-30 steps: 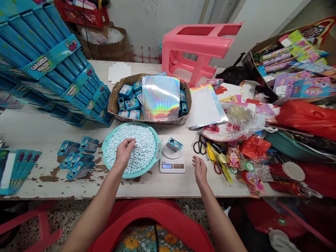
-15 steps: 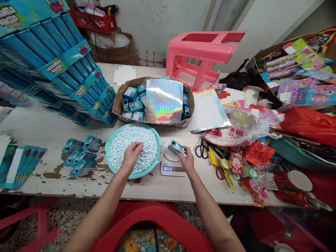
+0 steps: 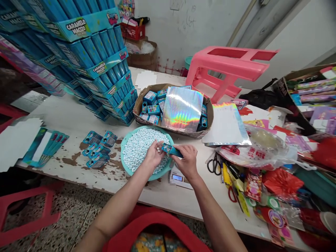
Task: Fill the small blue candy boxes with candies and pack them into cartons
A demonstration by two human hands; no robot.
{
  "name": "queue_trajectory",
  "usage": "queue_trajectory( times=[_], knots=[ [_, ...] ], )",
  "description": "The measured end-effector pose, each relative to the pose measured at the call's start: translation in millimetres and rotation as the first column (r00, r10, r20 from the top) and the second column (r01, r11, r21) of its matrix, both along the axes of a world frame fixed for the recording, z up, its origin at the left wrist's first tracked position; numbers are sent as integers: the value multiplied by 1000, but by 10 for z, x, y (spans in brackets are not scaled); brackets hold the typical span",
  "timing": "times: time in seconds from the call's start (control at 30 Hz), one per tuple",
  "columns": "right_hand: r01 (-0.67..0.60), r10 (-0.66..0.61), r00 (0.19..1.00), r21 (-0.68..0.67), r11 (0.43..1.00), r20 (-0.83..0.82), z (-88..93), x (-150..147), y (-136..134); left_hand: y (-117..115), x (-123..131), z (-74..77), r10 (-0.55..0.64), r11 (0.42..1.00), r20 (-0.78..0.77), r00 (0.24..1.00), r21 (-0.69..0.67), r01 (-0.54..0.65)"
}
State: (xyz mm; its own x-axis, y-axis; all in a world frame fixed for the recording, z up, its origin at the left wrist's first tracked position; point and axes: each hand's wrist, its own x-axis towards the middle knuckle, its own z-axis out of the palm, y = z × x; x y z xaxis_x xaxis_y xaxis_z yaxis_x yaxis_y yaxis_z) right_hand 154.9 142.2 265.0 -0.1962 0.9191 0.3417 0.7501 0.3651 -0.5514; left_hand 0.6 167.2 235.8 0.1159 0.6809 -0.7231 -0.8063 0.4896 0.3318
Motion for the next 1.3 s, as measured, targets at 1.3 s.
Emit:
queue_trajectory(
  times=[1.3],
  knots=[
    [280, -577, 564, -520, 807, -591, -1141, 1051, -328, -39, -326, -123, -24, 864, -928, 373, 168, 475]
  ],
)
